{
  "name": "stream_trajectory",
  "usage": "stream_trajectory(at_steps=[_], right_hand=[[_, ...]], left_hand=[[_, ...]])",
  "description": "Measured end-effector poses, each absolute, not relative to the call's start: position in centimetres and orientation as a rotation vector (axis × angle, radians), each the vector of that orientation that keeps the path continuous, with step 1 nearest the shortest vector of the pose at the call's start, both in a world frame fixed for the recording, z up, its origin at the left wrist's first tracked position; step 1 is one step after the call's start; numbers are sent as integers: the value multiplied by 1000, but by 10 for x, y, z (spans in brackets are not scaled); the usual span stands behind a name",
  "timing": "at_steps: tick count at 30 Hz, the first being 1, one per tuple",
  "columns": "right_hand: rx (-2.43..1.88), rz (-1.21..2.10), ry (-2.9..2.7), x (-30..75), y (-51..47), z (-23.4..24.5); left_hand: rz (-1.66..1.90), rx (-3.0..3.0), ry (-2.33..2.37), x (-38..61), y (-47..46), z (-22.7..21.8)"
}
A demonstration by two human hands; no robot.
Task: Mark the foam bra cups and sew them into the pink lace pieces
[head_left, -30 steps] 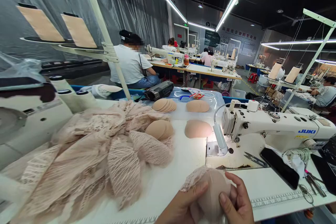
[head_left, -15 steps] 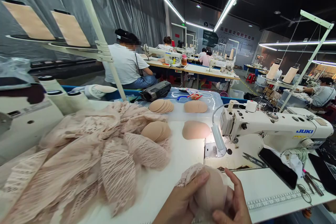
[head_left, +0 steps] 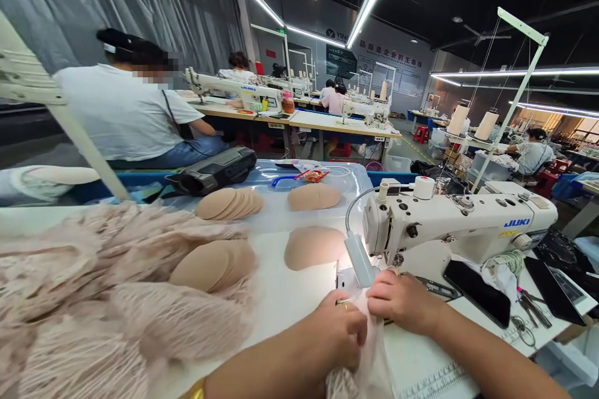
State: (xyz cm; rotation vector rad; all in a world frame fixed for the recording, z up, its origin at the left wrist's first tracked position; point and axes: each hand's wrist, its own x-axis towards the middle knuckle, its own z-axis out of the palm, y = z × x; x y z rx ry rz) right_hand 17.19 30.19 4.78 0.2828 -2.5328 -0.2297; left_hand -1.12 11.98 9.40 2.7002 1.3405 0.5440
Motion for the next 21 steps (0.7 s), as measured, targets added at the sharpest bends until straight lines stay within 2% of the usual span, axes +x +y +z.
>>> stream_trajectory(at_steps=[6,11,21], right_hand=[[170,9,-2679,187,308,34],[76,118,-2718,189,310,38],[-28,314,-2674,179,303,50]], left_hand=[[600,2472,1369,-23,127,86],[575,2505,1447,-26,127,73],[584,2581,1591,-29,130,76]])
